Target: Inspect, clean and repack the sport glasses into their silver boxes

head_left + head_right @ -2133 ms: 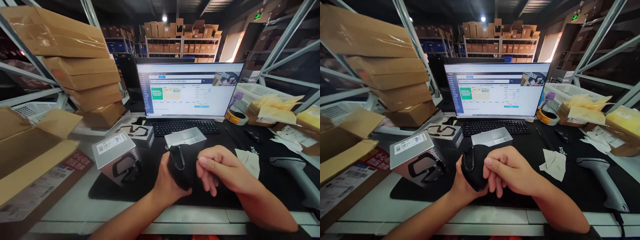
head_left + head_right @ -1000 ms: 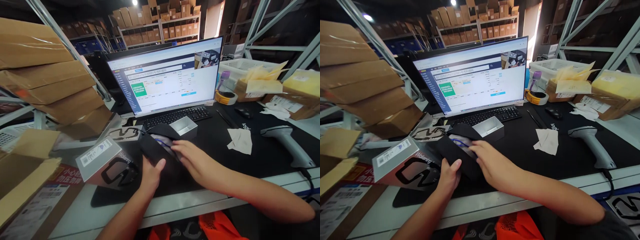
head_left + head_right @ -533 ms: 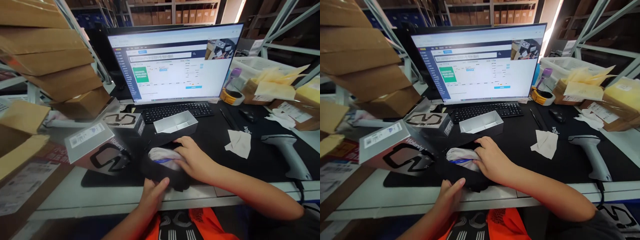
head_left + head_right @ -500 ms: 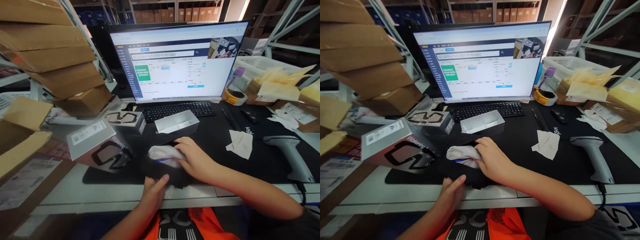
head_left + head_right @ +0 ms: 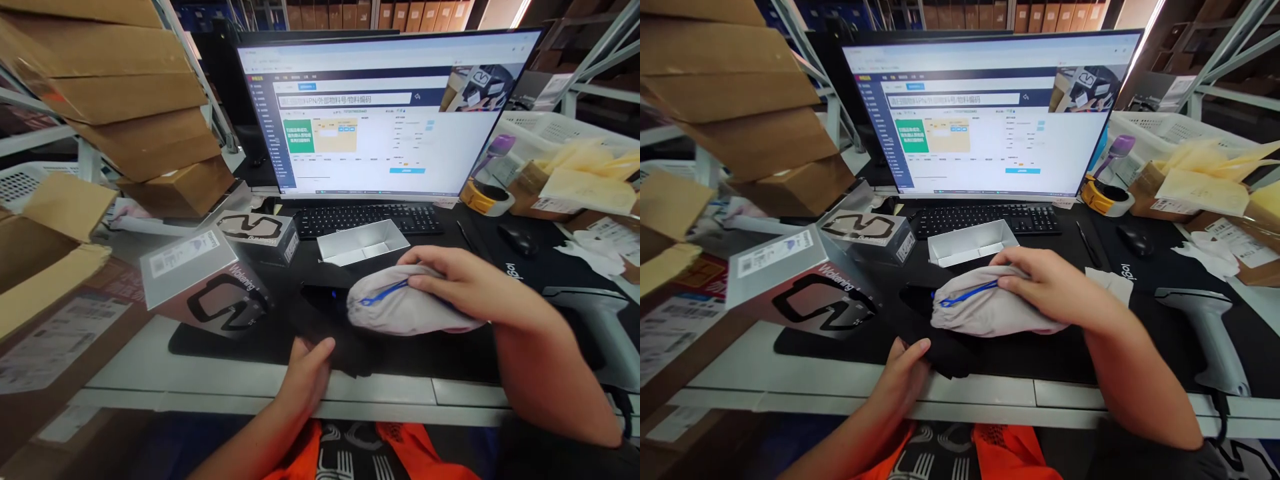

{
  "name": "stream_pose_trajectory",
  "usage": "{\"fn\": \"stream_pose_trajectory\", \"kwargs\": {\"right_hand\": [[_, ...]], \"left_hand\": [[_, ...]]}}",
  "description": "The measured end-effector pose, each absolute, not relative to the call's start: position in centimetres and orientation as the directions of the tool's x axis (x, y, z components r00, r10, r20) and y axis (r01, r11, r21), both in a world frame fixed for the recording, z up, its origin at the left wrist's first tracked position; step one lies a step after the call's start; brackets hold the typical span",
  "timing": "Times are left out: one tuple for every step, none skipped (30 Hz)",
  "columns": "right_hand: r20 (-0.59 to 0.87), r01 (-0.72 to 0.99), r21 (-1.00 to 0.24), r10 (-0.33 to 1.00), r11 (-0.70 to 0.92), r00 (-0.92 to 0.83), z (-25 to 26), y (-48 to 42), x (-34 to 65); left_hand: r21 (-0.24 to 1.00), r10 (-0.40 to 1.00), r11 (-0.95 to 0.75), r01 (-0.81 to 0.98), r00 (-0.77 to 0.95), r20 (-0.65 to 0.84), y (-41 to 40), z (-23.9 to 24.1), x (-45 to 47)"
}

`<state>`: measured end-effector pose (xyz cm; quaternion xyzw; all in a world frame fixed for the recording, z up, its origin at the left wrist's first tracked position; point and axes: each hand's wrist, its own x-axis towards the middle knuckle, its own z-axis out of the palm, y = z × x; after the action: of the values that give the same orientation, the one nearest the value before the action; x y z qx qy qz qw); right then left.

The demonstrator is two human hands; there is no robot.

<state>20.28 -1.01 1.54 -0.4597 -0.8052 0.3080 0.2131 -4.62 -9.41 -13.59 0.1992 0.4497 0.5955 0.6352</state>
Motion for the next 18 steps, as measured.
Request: {"fn": "stream_pose_trajectory", "kwargs": {"right_hand": [[0.069,0.604,-0.706,0.885,0.368,-0.460,1.9,-0.6,21.6],[0.087,0.617,-0.706,0.907,0.349,-0.413,2.1,-0.2,22.9],[0.119,0.647,-0.685,0.927,0.336,-0.355,2.1,0.3,24.2],[0.156,0.691,-0.645,0.941,0.327,-0.300,1.9,0.9,25.5],[0.174,0.744,-0.590,0.949,0.315,-0.264,1.6,1.5,26.7],[0.171,0.790,-0.531,0.952,0.305,-0.253,1.2,2.1,27.7],[0.148,0.822,-0.481,0.953,0.304,-0.266,0.7,2.8,28.5],[0.106,0.840,-0.446,0.950,0.309,-0.293,0.3,3.4,29.1],[0.057,0.844,-0.429,0.942,0.322,-0.330,-0.2,3.9,29.3],[0.010,0.838,-0.426,0.927,0.342,-0.374,-0.6,4.4,29.4],[-0.026,0.825,-0.428,0.908,0.368,-0.418,-1.0,4.8,29.2],[-0.050,0.812,-0.430,0.888,0.394,-0.457,-1.3,5.1,28.8],[-0.070,0.801,-0.433,0.871,0.413,-0.487,-1.6,5.4,28.3],[-0.082,0.788,-0.445,0.856,0.426,-0.510,-1.8,5.6,27.8],[-0.090,0.768,-0.469,0.841,0.437,-0.534,-1.9,5.7,27.3],[-0.099,0.742,-0.506,0.825,0.439,-0.556,-2.1,5.9,26.9],[-0.113,0.715,-0.552,0.812,0.428,-0.573,-2.2,6.0,26.6],[-0.138,0.694,-0.599,0.803,0.399,-0.580,-2.4,6.1,26.3]], "left_hand": [[0.782,0.924,0.239,-0.576,-0.112,-0.366,-9.4,-13.6,-4.8],[0.778,0.913,0.266,-0.570,-0.110,-0.393,-9.4,-13.7,-4.9],[0.781,0.906,0.288,-0.555,-0.106,-0.409,-9.5,-13.7,-5.2],[0.793,0.904,0.301,-0.529,-0.107,-0.414,-9.6,-13.7,-5.4],[0.816,0.905,0.307,-0.489,-0.114,-0.409,-9.7,-13.7,-5.7],[0.848,0.908,0.308,-0.432,-0.131,-0.397,-9.9,-13.7,-6.0],[0.883,0.913,0.299,-0.361,-0.162,-0.375,-10.1,-13.7,-6.4],[0.918,0.917,0.285,-0.277,-0.200,-0.345,-10.3,-13.8,-6.7],[0.948,0.921,0.263,-0.182,-0.247,-0.302,-10.4,-13.8,-7.1],[0.970,0.924,0.231,-0.069,-0.296,-0.241,-10.5,-13.9,-7.4],[0.979,0.931,0.189,0.071,-0.331,-0.156,-10.6,-13.9,-7.8],[0.962,0.938,0.139,0.235,-0.344,-0.051,-10.7,-14.0,-8.2],[0.910,0.943,0.080,0.407,-0.326,0.062,-10.8,-14.0,-8.6],[0.823,0.946,0.015,0.568,-0.274,0.172,-10.8,-14.0,-8.9],[0.710,0.943,-0.058,0.702,-0.195,0.270,-10.7,-14.0,-9.3],[0.588,0.933,-0.137,0.797,-0.096,0.347,-10.6,-13.8,-9.6],[0.471,0.913,-0.232,0.851,0.023,0.408,-10.5,-13.6,-9.8],[0.365,0.881,-0.337,0.868,0.154,0.447,-10.2,-13.3,-10.0]]}}
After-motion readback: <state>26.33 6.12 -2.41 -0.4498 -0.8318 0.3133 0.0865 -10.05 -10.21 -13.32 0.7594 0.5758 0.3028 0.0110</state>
